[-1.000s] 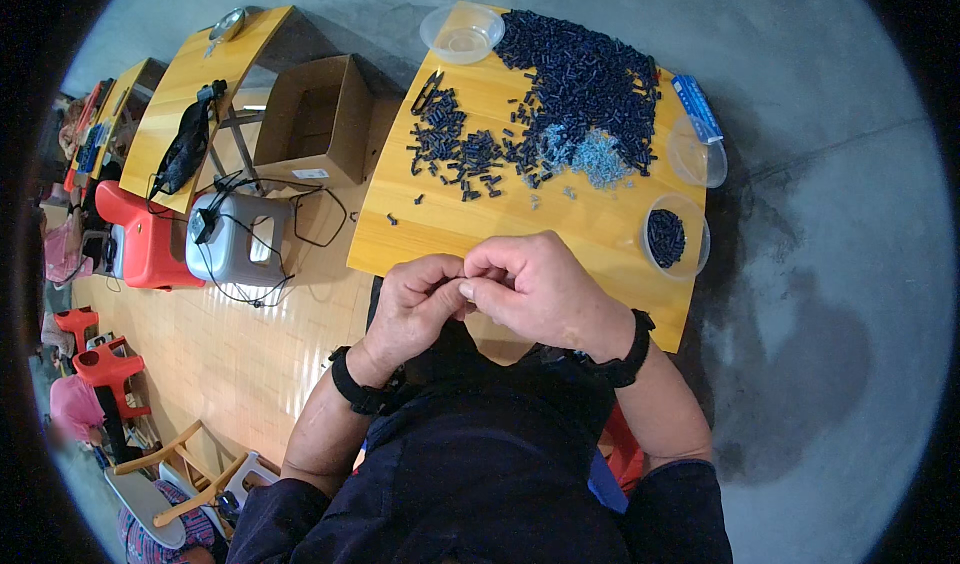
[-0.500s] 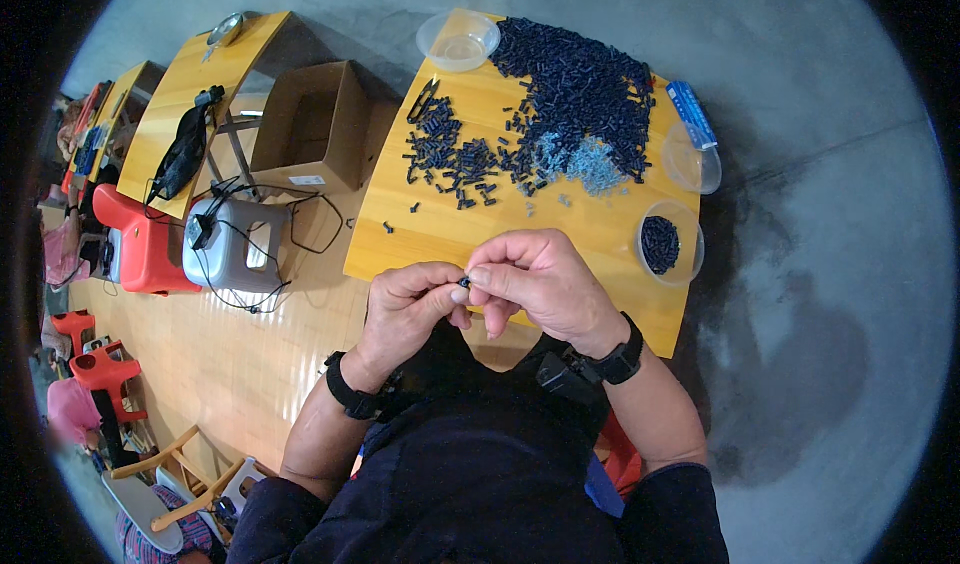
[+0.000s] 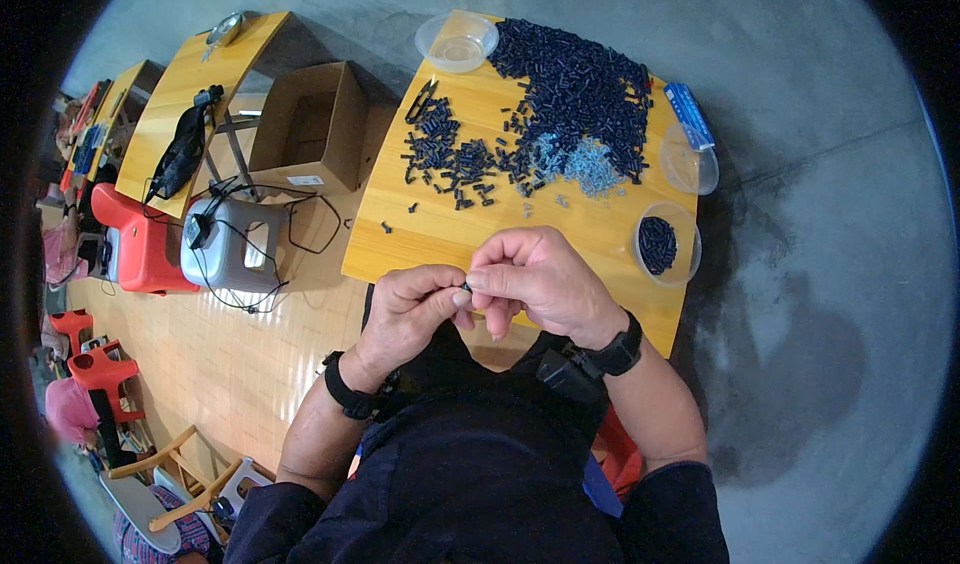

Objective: Assembling small plastic components at a workshop table.

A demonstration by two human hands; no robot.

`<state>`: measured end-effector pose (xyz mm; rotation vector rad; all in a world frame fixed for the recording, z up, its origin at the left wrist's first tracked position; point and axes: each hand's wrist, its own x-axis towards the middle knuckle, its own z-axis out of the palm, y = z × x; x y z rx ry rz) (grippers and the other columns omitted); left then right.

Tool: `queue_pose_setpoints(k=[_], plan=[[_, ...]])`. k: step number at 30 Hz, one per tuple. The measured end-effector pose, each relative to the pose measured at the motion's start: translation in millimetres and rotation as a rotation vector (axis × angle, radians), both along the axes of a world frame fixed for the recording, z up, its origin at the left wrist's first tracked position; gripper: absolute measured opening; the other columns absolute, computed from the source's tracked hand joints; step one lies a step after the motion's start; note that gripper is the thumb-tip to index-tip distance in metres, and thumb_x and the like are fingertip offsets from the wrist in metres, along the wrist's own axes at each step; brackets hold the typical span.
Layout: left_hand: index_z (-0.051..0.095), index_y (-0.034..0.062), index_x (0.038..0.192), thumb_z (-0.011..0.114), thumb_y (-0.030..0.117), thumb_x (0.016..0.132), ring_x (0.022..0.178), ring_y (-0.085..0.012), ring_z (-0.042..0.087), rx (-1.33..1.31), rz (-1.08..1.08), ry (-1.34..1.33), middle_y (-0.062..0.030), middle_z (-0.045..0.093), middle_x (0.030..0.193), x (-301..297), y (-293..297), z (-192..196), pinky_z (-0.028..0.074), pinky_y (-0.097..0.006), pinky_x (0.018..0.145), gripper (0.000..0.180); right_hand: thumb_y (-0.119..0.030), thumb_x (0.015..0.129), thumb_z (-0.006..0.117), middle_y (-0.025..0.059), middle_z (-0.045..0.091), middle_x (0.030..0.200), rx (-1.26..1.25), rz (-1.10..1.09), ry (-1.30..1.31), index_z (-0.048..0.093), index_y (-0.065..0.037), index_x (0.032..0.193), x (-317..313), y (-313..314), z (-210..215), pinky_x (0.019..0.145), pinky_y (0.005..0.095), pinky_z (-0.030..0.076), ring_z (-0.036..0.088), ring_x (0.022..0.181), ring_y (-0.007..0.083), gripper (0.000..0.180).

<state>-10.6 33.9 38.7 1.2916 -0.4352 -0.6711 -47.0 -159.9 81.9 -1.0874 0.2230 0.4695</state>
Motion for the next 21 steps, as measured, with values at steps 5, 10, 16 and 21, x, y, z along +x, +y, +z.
queue_pose_setpoints(k=[5,10,16,21], plan=[[0.065,-0.0029,0.095,0.06,0.005,0.09,0.066,-0.0089,0.063,0.042,-0.006,0.015,-0.004,0.064,0.075,-1,0,6,0.05,-0.022,0.06,0.01,-0.011,0.09,0.061,0.0099,0.064,0.073,0.119,0.01,0.1,0.059,0.002,0.091,2,-3,-2,0.049,0.0267,0.054,0.063,0.052,0.0156,0.013],[0.064,-0.0024,0.092,0.059,0.006,0.091,0.062,-0.0074,0.061,0.05,-0.043,0.052,-0.0029,0.063,0.071,3,2,10,0.049,-0.022,0.057,0.009,-0.008,0.089,0.06,0.0102,0.063,0.073,0.081,0.029,0.092,0.059,0.003,0.091,2,-1,1,0.05,0.0286,0.055,0.063,0.054,0.017,0.011],[0.063,-0.0022,0.094,0.059,0.006,0.092,0.062,-0.0079,0.062,-0.017,-0.098,0.175,-0.0041,0.064,0.076,4,4,7,0.052,-0.022,0.057,0.01,-0.01,0.09,0.061,0.0084,0.063,0.076,0.005,0.113,0.089,0.06,0.002,0.092,9,-3,6,0.05,0.0252,0.055,0.061,0.053,0.0111,0.012],[0.062,-0.0028,0.098,0.058,0.007,0.092,0.065,-0.01,0.064,-0.069,-0.112,0.307,-0.0058,0.065,0.08,4,1,8,0.054,-0.023,0.06,0.012,-0.01,0.089,0.062,0.0071,0.062,0.072,0.145,0.121,0.119,0.06,0.002,0.092,12,-9,3,0.05,0.0256,0.055,0.059,0.051,0.0093,0.012]])
